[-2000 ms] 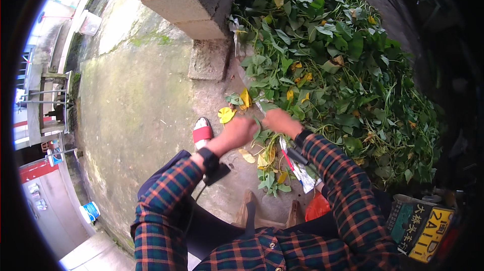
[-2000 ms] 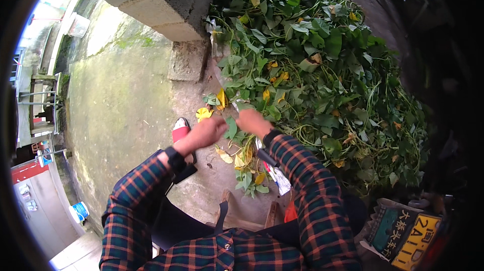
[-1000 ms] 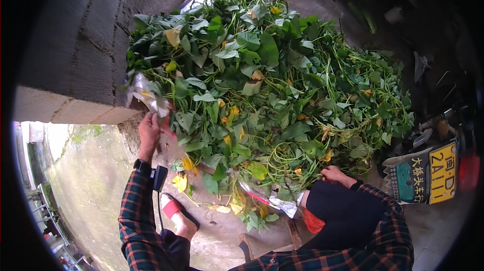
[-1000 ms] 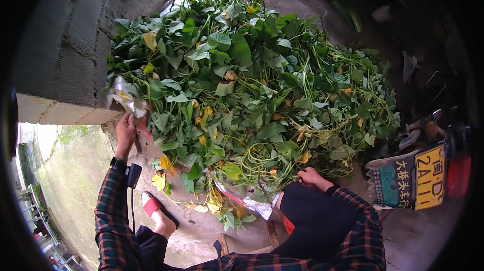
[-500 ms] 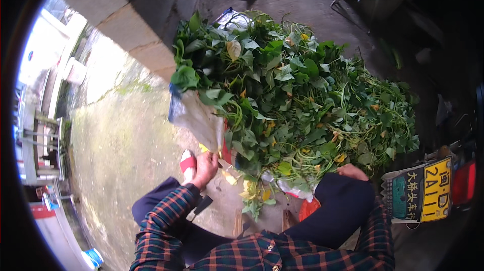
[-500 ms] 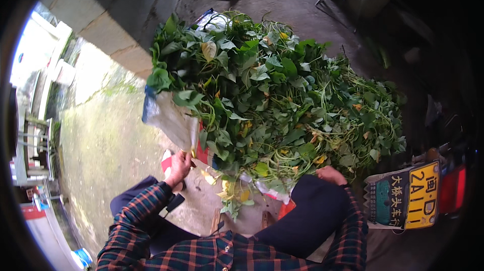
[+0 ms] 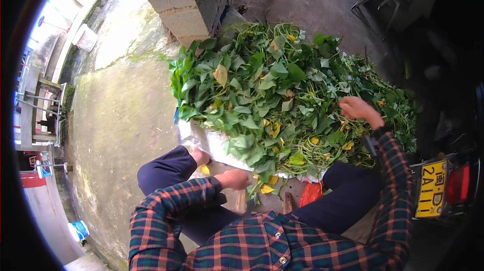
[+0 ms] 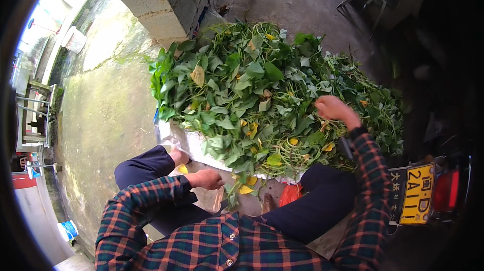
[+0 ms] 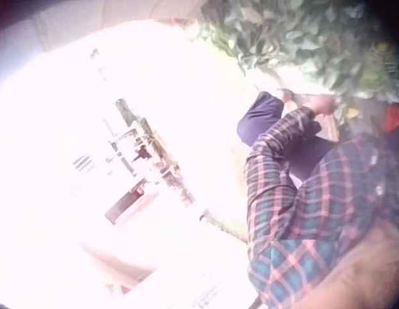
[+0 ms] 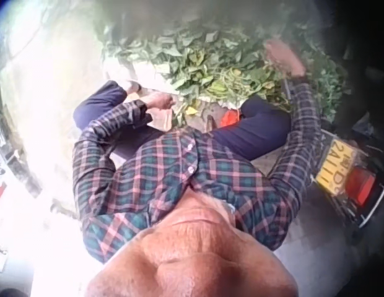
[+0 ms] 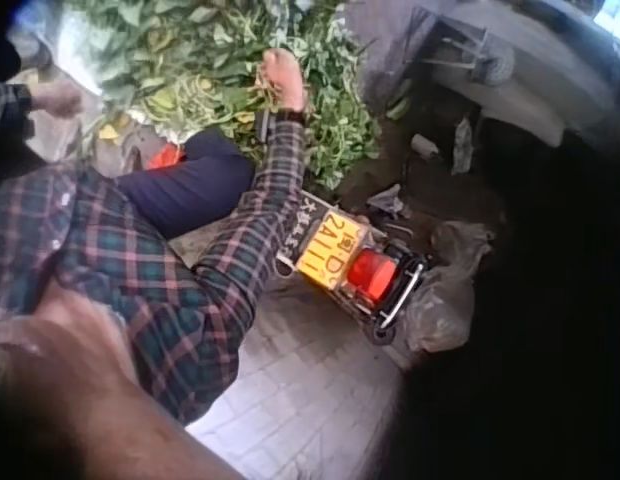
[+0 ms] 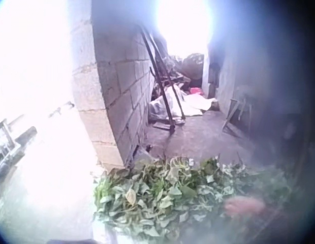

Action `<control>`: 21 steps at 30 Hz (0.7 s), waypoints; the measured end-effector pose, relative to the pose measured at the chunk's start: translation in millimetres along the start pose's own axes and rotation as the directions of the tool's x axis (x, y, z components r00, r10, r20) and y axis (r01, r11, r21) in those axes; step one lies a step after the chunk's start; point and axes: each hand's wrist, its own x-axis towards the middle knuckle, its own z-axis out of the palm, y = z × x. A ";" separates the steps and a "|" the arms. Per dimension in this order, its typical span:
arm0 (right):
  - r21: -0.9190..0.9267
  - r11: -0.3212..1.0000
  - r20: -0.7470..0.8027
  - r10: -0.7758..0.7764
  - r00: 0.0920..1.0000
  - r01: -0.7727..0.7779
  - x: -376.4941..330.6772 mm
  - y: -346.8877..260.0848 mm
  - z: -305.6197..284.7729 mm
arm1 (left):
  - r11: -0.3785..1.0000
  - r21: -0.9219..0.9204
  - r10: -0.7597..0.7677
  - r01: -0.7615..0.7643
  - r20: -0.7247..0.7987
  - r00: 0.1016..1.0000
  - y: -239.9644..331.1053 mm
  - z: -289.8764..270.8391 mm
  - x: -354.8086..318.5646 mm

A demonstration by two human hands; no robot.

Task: Picking individual leaves and tender stems from a large pile of vines to prepare them for cooking or use.

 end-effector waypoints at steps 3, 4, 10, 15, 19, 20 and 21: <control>-0.363 0.908 -0.119 -0.265 0.957 0.206 63.1 -53.2 40.4 | 0.993 0.099 0.099 -0.071 -0.313 0.944 66.6 -89.3 -37.0; -0.373 0.913 -0.178 -0.245 0.953 0.165 87.1 -74.5 54.6 | 0.994 0.086 0.095 -0.071 -0.318 0.943 71.4 -107.5 -44.4; -0.353 0.928 -0.473 -0.283 0.834 0.115 219.6 -92.1 110.8 | 0.918 0.306 0.396 -0.251 -0.684 0.613 90.0 -136.0 -55.4; -0.199 0.924 -0.368 0.239 0.898 -0.328 245.6 -126.5 131.3 | 0.938 0.308 0.324 -0.160 -0.615 0.719 73.1 -131.7 -65.7; -0.150 0.975 -0.364 0.101 0.926 -0.166 210.3 -117.9 134.8 | 0.907 0.417 0.343 -0.050 -0.667 0.661 65.0 -134.5 -58.4; -0.125 0.992 -0.451 -0.025 0.892 -0.035 193.7 -107.8 131.7 | 0.908 0.413 0.357 -0.068 -0.680 0.641 67.2 -137.3 -55.2; -0.126 0.991 -0.451 -0.026 0.892 -0.035 168.8 -114.9 130.2 | 0.918 0.385 0.352 -0.093 -0.685 0.638 65.2 -139.1 -56.0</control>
